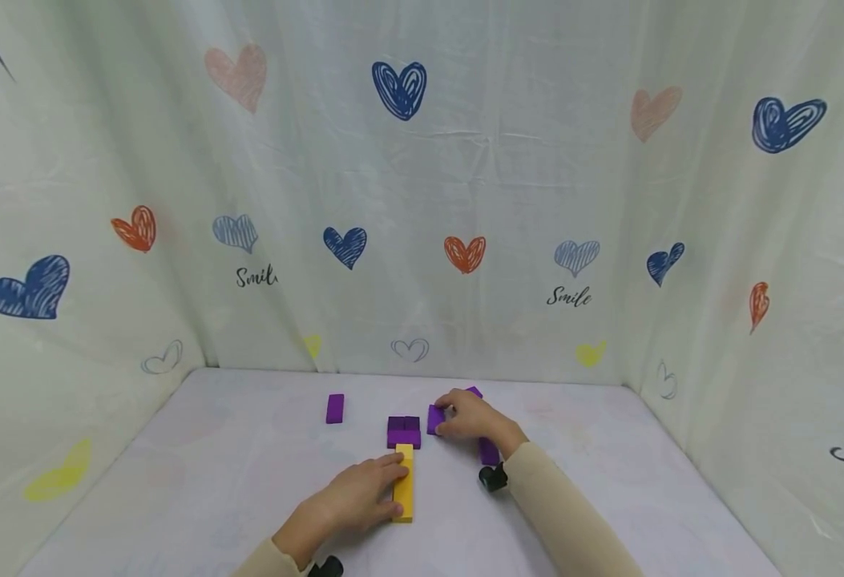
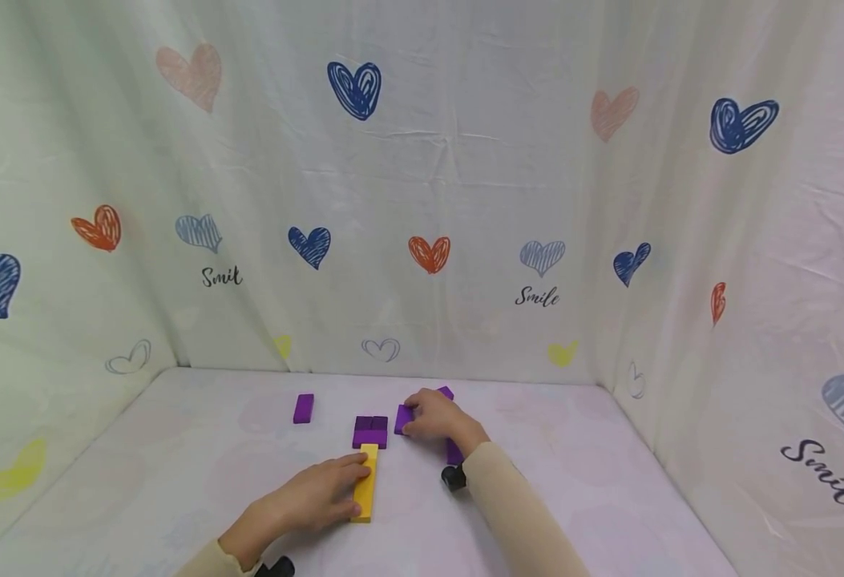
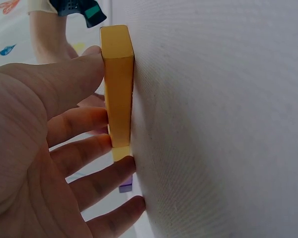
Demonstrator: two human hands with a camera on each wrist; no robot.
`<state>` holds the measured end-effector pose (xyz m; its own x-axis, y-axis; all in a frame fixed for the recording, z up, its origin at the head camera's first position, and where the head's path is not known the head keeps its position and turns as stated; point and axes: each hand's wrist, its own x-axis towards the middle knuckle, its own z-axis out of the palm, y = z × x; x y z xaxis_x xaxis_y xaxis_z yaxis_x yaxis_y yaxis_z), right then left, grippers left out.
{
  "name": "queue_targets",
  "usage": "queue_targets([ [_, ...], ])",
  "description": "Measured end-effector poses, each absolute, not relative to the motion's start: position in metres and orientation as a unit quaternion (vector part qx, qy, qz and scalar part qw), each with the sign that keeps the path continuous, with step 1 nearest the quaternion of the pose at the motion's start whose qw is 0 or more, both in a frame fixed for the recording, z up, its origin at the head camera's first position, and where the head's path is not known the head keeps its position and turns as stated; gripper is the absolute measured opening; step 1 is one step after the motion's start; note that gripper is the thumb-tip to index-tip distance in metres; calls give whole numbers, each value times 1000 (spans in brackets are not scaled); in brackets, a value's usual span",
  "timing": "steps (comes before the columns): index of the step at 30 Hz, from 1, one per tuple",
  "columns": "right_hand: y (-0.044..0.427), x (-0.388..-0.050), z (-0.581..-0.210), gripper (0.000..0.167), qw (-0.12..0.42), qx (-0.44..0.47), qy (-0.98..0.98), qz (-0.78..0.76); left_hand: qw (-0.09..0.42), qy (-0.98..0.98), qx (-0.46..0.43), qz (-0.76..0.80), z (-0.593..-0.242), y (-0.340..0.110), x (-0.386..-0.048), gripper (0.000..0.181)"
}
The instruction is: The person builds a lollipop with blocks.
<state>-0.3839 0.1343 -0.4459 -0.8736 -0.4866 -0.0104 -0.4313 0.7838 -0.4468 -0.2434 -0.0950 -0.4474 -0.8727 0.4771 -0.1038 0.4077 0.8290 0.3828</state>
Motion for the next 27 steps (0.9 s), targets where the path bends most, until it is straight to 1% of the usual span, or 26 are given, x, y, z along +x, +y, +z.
queue_targets([
  [6, 127, -386, -446, 49, 64, -258, 937, -228, 94, 952, 232, 178, -447, -94, -243, 53],
  [12, 122, -386, -445, 50, 77, -249, 939, -225, 94, 951, 235, 177, -446, -94, -243, 55],
  [27, 120, -383, -445, 50, 67, -257, 937, -227, 87, 951, 243, 172, -447, -95, -243, 55],
])
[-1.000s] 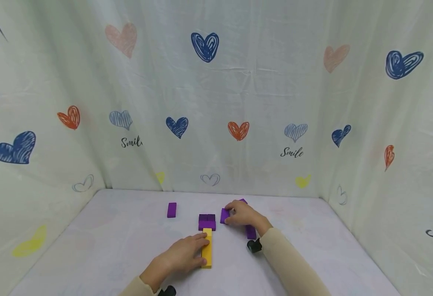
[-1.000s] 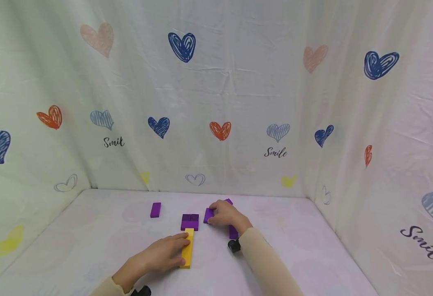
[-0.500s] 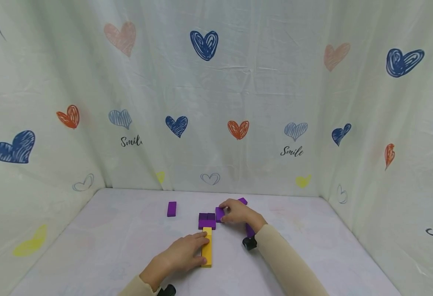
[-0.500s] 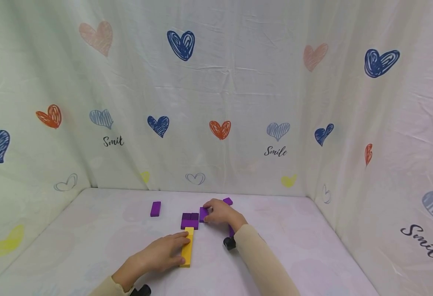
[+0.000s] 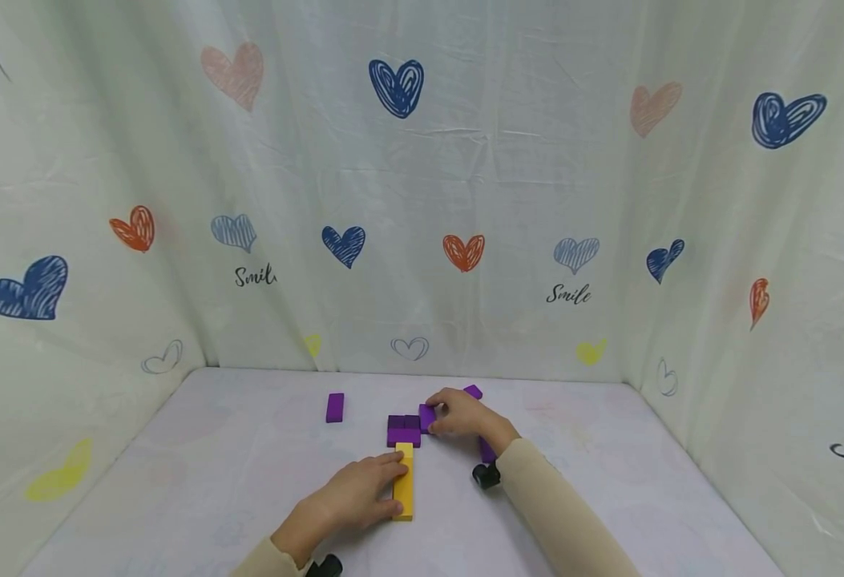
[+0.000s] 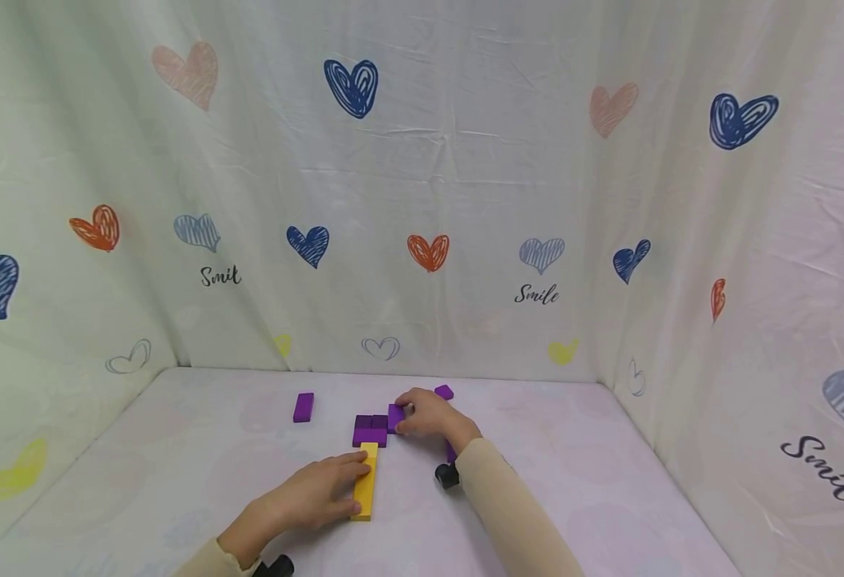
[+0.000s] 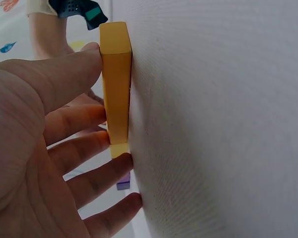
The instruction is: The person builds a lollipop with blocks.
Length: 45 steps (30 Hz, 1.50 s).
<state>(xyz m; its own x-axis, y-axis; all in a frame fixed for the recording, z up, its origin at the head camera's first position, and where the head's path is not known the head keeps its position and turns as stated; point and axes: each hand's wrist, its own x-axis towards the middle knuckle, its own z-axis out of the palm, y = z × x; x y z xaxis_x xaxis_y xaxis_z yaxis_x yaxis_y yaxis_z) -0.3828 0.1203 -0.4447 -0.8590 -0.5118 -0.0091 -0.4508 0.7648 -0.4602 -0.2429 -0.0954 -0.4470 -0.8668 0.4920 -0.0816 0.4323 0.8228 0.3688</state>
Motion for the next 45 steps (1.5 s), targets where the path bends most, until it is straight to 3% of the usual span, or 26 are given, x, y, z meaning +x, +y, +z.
queue_targets([
  [27, 121, -384, -448, 51, 74, -246, 937, -236, 79, 946, 254, 184, -445, -99, -242, 52],
  [37, 120, -384, -448, 50, 78, -234, 940, -234, 35, 952, 202, 226, -438, -125, -258, 55],
  [45, 119, -382, -445, 48, 83, -230, 940, -240, -49, 953, 150, 259, -438, -165, -295, 51],
])
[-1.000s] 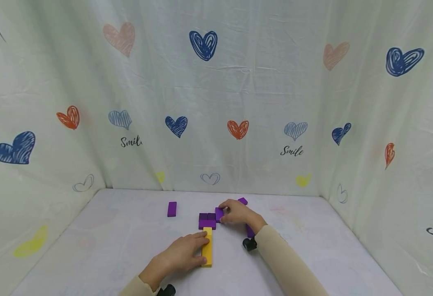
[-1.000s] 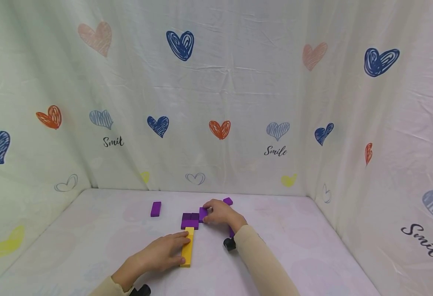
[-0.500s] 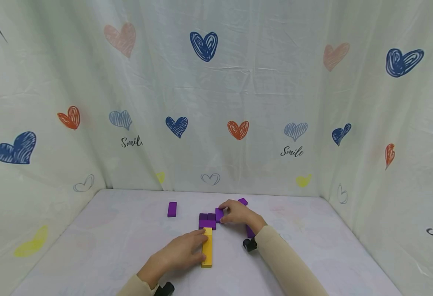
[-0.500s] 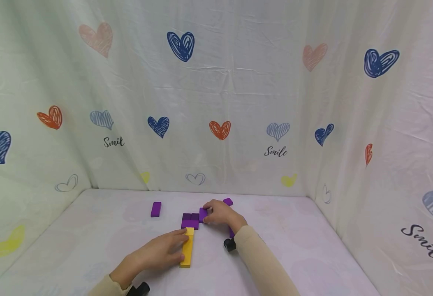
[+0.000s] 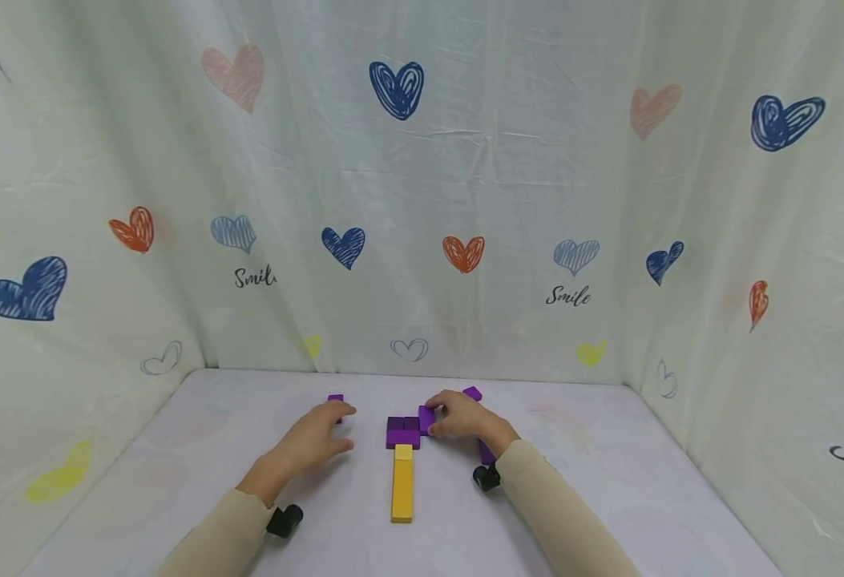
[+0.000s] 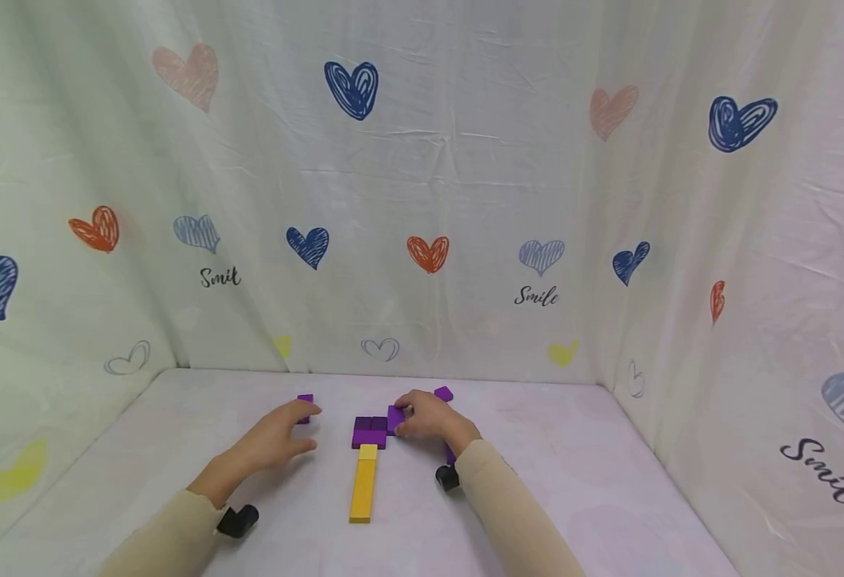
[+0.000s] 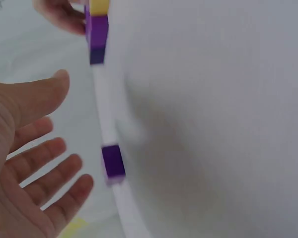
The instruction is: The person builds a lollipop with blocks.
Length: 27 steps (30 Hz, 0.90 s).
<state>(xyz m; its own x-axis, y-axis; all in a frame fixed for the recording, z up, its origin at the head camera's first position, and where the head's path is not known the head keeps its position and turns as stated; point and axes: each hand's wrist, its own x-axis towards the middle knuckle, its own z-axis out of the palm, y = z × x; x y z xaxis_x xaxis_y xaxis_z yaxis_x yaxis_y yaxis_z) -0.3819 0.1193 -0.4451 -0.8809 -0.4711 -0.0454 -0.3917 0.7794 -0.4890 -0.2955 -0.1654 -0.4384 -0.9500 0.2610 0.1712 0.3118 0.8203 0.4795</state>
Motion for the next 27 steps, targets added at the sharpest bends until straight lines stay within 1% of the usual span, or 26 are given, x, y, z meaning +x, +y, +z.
queue_targets([
  [4, 119, -381, -445, 48, 84, -227, 941, -236, 74, -949, -186, -243, -436, -185, -315, 53],
  [6, 119, -381, -445, 48, 86, -224, 942, -236, 72, -948, -197, -239, -435, -192, -324, 55],
  [10, 119, -382, -446, 48, 85, -225, 943, -231, 52, -952, -194, -233, -436, -200, -337, 58],
  [18, 118, -382, -446, 47, 82, -230, 943, -226, 4, -954, -143, -265, -442, -207, -351, 64],
  [27, 119, -381, -445, 47, 80, -232, 944, -220, 14, -952, -164, -259, -451, -204, -356, 54],
])
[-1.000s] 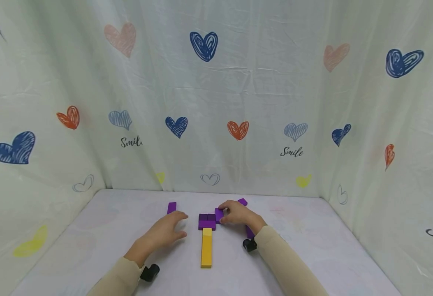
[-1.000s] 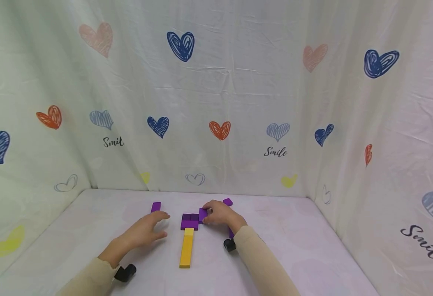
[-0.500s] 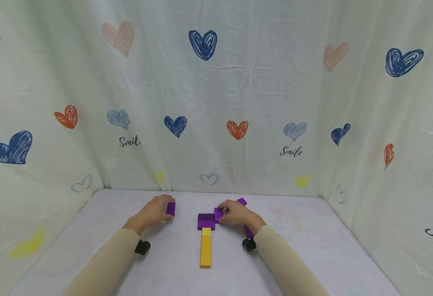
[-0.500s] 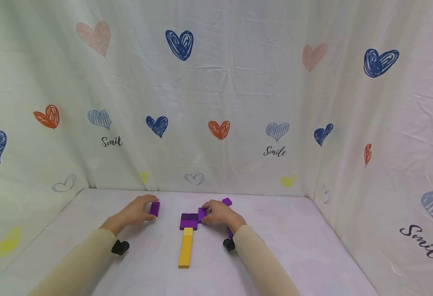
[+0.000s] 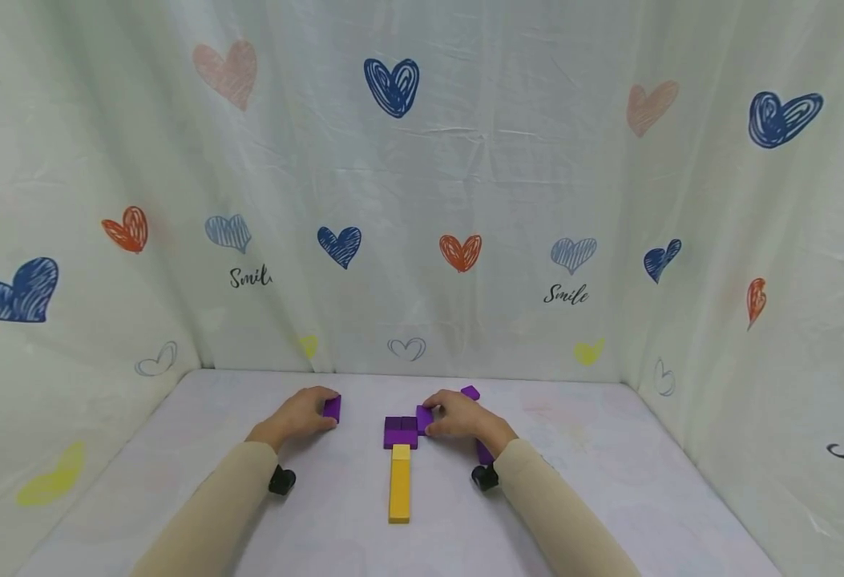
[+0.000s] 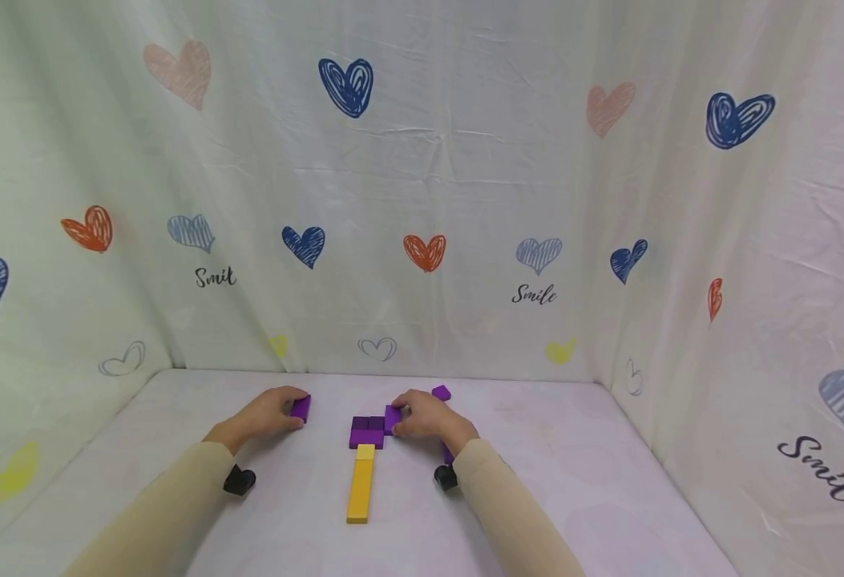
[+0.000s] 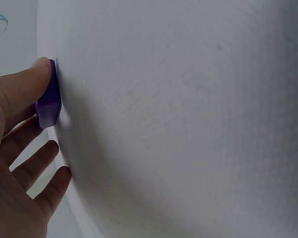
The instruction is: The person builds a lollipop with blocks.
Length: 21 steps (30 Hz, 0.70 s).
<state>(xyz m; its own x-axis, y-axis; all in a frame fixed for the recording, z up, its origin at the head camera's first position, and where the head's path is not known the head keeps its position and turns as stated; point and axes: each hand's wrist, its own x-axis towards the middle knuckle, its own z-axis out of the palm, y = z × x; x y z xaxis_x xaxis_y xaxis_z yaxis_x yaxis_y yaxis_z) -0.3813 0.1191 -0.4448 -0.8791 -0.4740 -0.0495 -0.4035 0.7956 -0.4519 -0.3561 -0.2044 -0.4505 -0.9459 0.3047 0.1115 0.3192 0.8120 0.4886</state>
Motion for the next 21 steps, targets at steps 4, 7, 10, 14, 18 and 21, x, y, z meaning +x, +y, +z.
queue_targets([
  [4, 119, -381, -444, 47, 81, -229, 945, -219, 21, -955, -159, -249, -451, -199, -356, 53],
  [7, 119, -381, -444, 47, 81, -227, 945, -221, 16, -957, -155, -245, -448, -190, -355, 53],
  [10, 119, -381, -445, 47, 82, -225, 945, -223, 3, -959, -146, -243, -445, -178, -353, 52],
  [14, 119, -381, -446, 47, 82, -224, 945, -224, -12, -962, -129, -240, -445, -162, -352, 53],
  [18, 119, -382, -447, 46, 82, -224, 945, -223, -16, -964, -125, -233, -445, -151, -351, 54],
  [21, 119, -383, -448, 47, 83, -223, 945, -223, -17, -963, -131, -233, -446, -144, -351, 55],
])
